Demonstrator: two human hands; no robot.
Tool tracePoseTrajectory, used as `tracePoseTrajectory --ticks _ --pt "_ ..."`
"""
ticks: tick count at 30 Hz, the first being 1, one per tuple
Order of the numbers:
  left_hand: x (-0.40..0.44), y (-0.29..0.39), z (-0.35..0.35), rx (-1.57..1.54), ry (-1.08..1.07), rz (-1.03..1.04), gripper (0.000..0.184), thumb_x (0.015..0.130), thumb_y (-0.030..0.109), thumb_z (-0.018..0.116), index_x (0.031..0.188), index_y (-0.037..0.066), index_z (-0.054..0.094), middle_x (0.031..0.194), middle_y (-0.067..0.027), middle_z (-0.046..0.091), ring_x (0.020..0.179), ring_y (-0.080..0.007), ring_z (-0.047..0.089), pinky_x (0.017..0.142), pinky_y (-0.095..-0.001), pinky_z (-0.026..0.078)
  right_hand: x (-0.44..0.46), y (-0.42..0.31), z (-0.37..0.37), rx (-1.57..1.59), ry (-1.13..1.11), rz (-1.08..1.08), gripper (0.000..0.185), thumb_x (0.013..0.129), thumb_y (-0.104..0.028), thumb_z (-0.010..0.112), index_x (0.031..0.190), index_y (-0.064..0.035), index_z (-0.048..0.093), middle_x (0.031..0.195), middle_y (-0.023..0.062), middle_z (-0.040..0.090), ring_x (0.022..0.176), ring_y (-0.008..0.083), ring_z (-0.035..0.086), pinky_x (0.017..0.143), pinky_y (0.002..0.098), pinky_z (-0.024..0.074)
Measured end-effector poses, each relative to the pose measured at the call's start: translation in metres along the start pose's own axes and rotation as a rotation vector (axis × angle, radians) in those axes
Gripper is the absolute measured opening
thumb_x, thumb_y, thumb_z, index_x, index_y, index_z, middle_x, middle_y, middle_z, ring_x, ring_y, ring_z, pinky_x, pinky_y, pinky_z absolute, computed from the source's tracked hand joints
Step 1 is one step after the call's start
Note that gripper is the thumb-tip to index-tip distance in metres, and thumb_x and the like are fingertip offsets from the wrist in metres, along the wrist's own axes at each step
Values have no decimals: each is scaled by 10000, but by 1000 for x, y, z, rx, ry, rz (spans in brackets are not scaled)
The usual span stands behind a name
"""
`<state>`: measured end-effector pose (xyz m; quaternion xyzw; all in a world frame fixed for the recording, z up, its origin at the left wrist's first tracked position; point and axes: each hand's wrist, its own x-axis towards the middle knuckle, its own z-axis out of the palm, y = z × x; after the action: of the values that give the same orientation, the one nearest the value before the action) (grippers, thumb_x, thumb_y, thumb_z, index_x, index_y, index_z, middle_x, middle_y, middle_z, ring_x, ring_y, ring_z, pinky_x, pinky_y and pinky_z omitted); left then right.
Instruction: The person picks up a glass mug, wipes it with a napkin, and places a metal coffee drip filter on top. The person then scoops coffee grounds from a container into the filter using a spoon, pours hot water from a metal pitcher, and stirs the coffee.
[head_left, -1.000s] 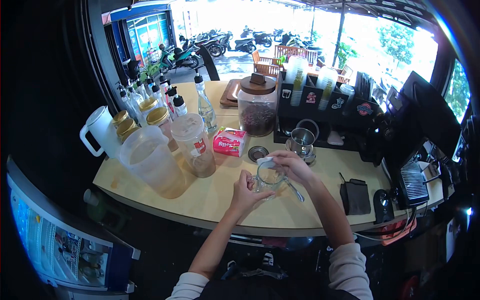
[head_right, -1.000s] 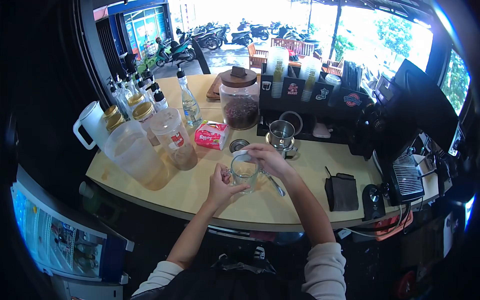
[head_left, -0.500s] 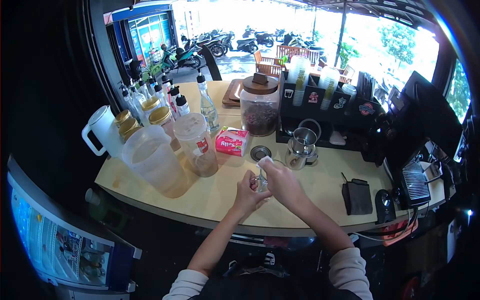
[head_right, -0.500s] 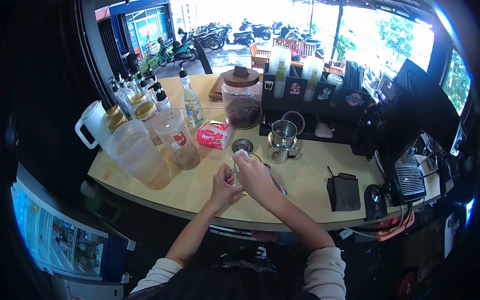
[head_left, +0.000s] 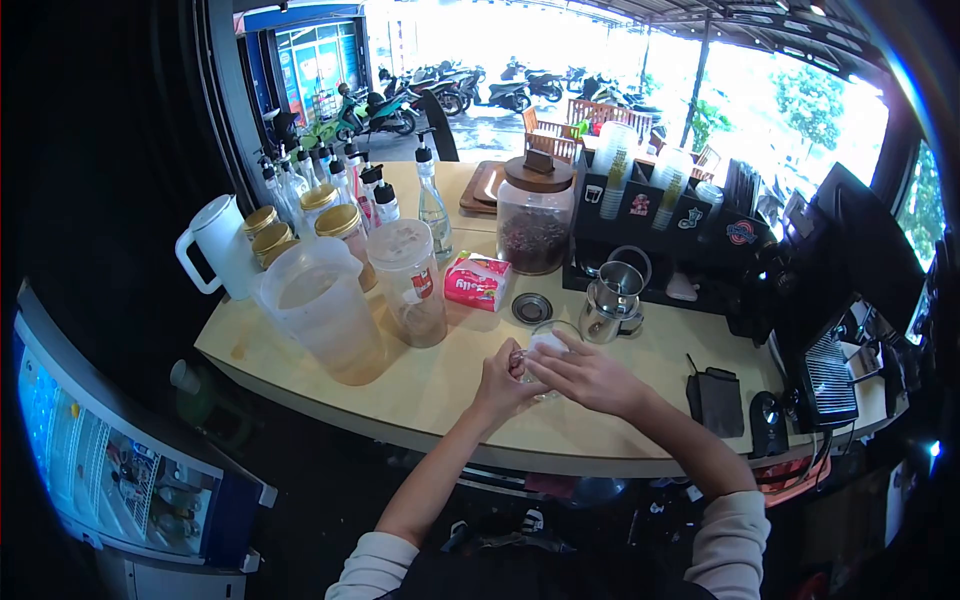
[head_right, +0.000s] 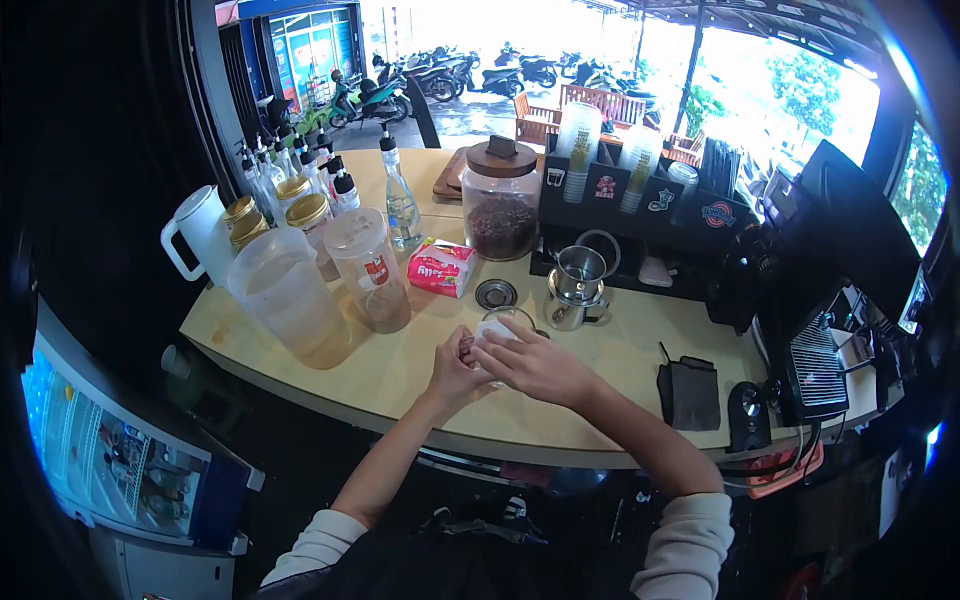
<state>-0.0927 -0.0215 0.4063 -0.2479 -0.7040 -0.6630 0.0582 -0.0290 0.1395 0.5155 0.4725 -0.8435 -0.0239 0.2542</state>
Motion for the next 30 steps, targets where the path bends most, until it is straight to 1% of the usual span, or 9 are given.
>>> tracePoseTrajectory --ticks 4,7,9,11,13,19,21,27,30 --pt "1 3 -3 41 -41 -15 589 549 248 911 707 90 365 552 58 346 527 -26 292 442 -220 251 -27 0 -14 -115 -57 -129 343 770 -109 597 1094 3 592 1121 128 613 1108 261 580 1045 432 399" --pt "1 1 -2 65 -34 8 604 549 275 919 695 101 359 553 68 334 533 -21 281 445 -214 224 -36 5 -10 174 119 145 295 757 -41 616 1051 -12 619 1055 150 640 990 290 635 931 411 485" --pt "2 8 -3 59 -32 7 614 542 290 923 690 105 356 553 73 329 532 -20 275 446 -215 214 -17 9 -20 403 338 609 256 761 56 601 1010 -3 620 912 142 681 849 273 683 812 381 534" --pt "0 10 -2 58 -33 3 625 535 306 927 685 109 353 553 77 323 531 -19 268 446 -215 205 7 11 -11 501 369 631 230 814 36 566 1037 -6 602 834 154 681 770 285 689 730 378 532" --pt "0 9 -3 17 1 7 622 527 303 929 683 108 359 548 79 320 524 -18 258 441 -219 197 19 11 -2 761 -26 689 249 816 20 558 1064 -1 552 837 159 680 798 297 686 707 382 525" --pt "7 2 -14 104 -73 45 593 531 287 924 679 104 380 549 86 330 519 -14 263 439 -214 196 4 30 -31 822 -217 537 248 853 -46 552 1085 -46 465 862 184 668 798 373 645 690 442 477" --pt "6 4 -14 86 -74 35 580 532 281 924 681 100 393 551 88 332 518 -12 264 440 -211 198 0 33 -29 486 -161 345 265 843 -21 538 1098 -58 473 936 170 653 892 358 633 731 446 475" --pt "5 8 -17 50 -74 33 544 527 258 925 706 78 443 561 89 339 522 -6 268 443 -203 212 8 48 -31 657 -104 583 337 814 1 510 1139 -81 478 981 144 648 969 341 601 804 457 457" --pt "9 4 -20 48 -91 39 548 522 255 926 708 78 442 562 88 339 523 -6 269 444 -200 214 16 23 -23 476 -296 384 325 823 17 488 1137 -67 483 978 177 640 899 350 624 765 453 472"
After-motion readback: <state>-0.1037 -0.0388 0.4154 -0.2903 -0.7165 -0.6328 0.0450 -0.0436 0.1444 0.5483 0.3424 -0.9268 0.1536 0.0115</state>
